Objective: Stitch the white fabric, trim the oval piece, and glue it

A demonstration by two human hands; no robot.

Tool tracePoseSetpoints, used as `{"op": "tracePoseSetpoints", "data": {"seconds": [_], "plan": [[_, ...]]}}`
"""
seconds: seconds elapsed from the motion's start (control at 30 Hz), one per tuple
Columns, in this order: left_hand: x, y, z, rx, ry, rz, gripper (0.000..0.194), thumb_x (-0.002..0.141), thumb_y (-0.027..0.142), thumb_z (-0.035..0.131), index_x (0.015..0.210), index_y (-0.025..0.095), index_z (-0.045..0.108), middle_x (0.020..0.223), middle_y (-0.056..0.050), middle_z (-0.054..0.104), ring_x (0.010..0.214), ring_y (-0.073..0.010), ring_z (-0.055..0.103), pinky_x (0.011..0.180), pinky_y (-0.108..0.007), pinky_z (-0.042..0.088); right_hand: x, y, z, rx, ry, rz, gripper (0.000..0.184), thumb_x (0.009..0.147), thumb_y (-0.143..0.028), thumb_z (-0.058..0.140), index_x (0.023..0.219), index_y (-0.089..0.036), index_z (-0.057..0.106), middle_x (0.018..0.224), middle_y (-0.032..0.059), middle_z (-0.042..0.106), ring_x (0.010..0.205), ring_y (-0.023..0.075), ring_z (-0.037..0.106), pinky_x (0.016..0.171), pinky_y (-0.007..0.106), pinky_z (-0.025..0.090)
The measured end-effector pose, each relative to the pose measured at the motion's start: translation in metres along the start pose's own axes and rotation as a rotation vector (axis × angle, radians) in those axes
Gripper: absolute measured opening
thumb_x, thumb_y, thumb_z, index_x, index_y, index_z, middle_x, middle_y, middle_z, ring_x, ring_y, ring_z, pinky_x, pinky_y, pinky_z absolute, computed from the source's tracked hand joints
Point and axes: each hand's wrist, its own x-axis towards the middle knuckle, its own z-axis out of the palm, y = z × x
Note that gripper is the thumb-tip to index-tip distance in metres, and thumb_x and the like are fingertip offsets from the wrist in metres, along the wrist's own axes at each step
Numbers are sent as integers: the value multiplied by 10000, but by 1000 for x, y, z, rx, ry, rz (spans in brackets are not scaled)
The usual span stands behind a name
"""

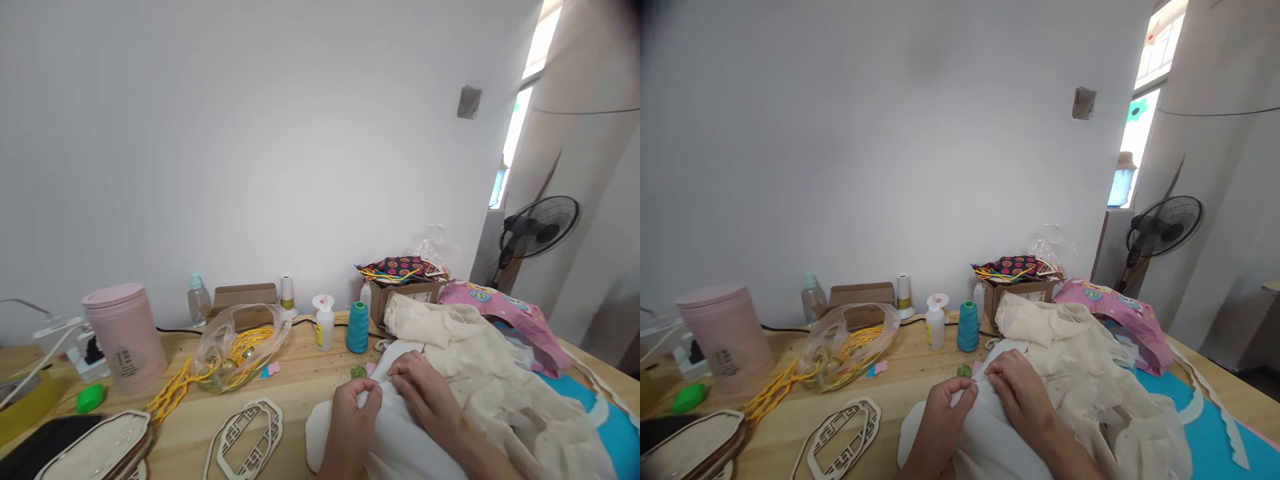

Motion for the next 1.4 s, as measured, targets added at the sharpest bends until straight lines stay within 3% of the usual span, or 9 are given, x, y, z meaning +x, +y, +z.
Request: {"op": "tracePoseSetpoints", "data": {"seconds": [0.23,0.63,0.9,1.07,1.17,1.3,1.4], "plan": [[-2,1,0,-12,-5,38,318,713,356,492,792,100,662,786,-76,679,800,-225,573,756,-304,411,-1,-7,-2,-136,-5,-196,143,839,-114,434,867,-213,533,771,36,563,738,178,478,639,316,380],[-2,1,0,101,16,85,249,708,302,505,780,133,673,841,-80,695,845,-230,592,807,-307,407,0,0,0,-315,-35,-251,135,839,-145,440,828,-190,567,723,37,581,678,168,451,594,300,344],[-5,4,-1,160,5,117,216,688,263,498,736,140,669,781,-67,694,788,-223,599,772,-306,416,9,-11,-8,-507,-197,-341,157,820,-146,424,770,-183,568,708,44,588,664,172,463,561,299,333],[-4,3,-1,161,10,72,244,681,286,503,759,126,671,799,-80,688,796,-230,591,768,-314,411,28,-8,-16,-384,-260,-247,159,779,-134,408,705,-189,538,685,46,581,653,168,485,561,283,373],[-2,1,-1,135,36,32,279,688,326,507,781,117,666,824,-88,682,821,-236,581,778,-323,406,39,-2,-17,-249,-190,-186,149,810,-163,415,744,-192,545,689,44,585,669,170,504,590,288,397],[-1,0,0,90,49,29,313,707,359,504,801,117,679,816,-82,685,826,-234,576,781,-323,403,33,-1,-10,-68,2,-169,149,838,-192,440,734,-196,546,682,37,574,666,162,512,604,289,414],[-2,1,0,55,28,64,296,720,340,498,792,131,694,768,-61,693,789,-223,583,753,-308,411,21,-5,-6,10,15,-197,97,813,-172,483,835,-199,574,783,54,582,740,167,522,645,299,428]]}}
